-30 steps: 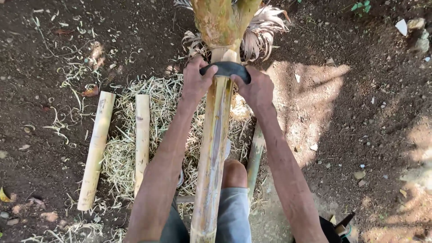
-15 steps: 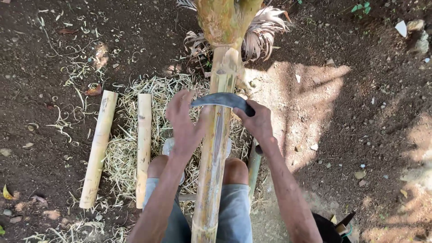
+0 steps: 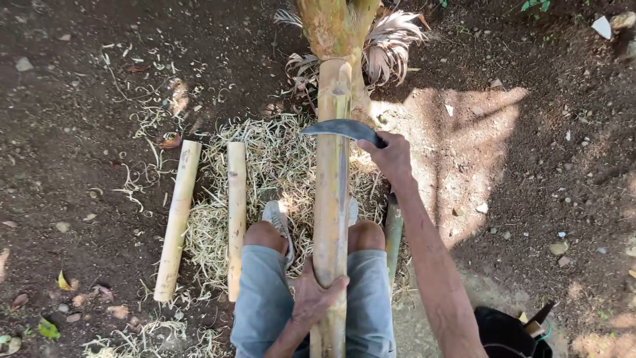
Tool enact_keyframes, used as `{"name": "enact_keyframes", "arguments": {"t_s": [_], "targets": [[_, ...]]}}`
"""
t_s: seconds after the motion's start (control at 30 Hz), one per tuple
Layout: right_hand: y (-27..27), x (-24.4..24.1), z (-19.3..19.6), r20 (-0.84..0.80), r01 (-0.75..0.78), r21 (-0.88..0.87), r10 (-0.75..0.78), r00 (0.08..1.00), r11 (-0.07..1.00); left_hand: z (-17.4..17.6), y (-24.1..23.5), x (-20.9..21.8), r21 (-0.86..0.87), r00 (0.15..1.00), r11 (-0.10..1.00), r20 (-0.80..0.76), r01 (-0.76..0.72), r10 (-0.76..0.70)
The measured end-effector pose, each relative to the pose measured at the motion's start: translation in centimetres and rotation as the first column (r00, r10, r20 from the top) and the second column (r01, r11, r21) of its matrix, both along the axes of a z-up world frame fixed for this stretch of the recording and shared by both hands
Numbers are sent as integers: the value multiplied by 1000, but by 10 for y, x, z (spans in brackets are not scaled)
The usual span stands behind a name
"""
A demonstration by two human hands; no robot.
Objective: Scraping the outer bark from a piece of bamboo using a curved blade.
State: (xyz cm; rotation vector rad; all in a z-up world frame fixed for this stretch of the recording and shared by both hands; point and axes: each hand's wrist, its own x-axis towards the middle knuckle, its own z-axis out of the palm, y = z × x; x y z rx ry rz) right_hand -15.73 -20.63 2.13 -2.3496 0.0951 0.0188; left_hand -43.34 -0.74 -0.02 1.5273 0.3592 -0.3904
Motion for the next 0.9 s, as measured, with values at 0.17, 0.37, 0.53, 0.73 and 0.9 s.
{"name": "enact_keyframes", "arguments": {"t_s": [0.17, 0.37, 0.53, 0.73, 0.9], "targets": [[2, 6, 18, -101, 55, -59, -61, 993, 997, 8, -23, -5, 229, 999, 972, 10, -46, 45], [9, 22, 30, -189, 27, -124, -51, 981, 992, 20, -37, -6, -35, 996, 995, 0, -90, 90], [14, 13, 39, -241, 60, -58, -73, 968, 996, 14, -54, -13, -132, 996, 988, -35, -84, 80], [11, 15, 11, -85, -2, -95, -6, 996, 995, 10, -40, -8, 40, 998, 999, -50, -32, 34], [3, 17, -11, 17, -39, -125, 41, 999, 991, 22, -35, 0, 86, 997, 996, -71, 3, 3]]}}
